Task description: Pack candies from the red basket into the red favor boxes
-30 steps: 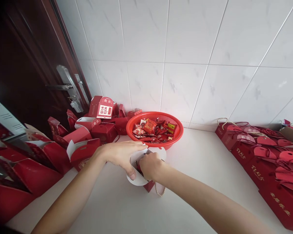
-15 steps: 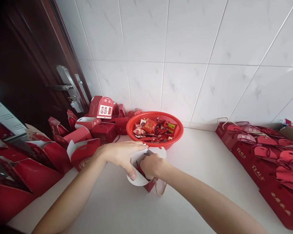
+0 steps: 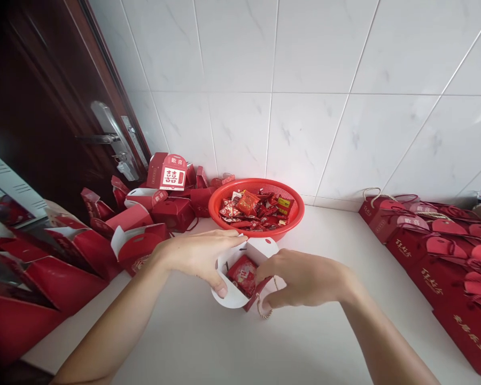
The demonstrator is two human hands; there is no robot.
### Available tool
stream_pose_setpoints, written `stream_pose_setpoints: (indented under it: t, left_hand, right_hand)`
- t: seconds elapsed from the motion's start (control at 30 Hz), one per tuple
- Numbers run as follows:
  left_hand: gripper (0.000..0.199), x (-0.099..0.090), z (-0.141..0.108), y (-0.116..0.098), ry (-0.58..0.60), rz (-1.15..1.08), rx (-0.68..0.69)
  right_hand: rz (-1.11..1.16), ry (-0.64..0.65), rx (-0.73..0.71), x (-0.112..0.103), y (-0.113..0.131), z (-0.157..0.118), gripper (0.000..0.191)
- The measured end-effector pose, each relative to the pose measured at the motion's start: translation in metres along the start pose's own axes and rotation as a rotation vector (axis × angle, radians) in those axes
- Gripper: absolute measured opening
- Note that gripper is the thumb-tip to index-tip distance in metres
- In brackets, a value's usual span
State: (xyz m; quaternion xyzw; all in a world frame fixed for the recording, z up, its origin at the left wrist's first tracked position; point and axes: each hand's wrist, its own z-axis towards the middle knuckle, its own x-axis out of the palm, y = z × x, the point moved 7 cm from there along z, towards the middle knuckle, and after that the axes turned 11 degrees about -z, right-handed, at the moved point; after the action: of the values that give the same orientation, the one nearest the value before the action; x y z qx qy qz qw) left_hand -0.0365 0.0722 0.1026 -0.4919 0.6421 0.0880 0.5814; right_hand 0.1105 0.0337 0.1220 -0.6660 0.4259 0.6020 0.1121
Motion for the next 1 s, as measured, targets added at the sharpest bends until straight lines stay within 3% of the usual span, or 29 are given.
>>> stream_pose_setpoints:
  t: [0.2, 0.4, 0.6, 0.8, 1.0]
  left_hand:
    - [0.091, -0.001, 0.003, -0.009, -0.028, -0.048, 0.04]
    - [0.094, -0.001, 0.001, -0.028, -0.045, -0.095, 0.161]
    - [0.093, 0.004, 0.009, -0.031, -0.004, -0.151, 0.201]
    - [0.081, 0.001, 0.012, -0.02, -0.013, -0.149, 0.142]
    - [0.039, -0.002, 0.012, -0.042, -0.239, -0.162, 0.26]
  right_hand:
    - [0.074, -0.221, 0.053, -0.008, -0.021, -0.02, 0.023]
    - [0.05, -0.203, 0.039, 0.004, -0.027, -0.028, 0.016]
    - [-0.028, -0.321, 0.139, 0.001, -0.041, -0.035, 0.017]
    - [-0.051, -0.376, 0.17, 0.005, -0.05, -0.024, 0.015]
    - [0.002, -0.375, 0.129, 0.009, -0.049, -0.018, 0.009]
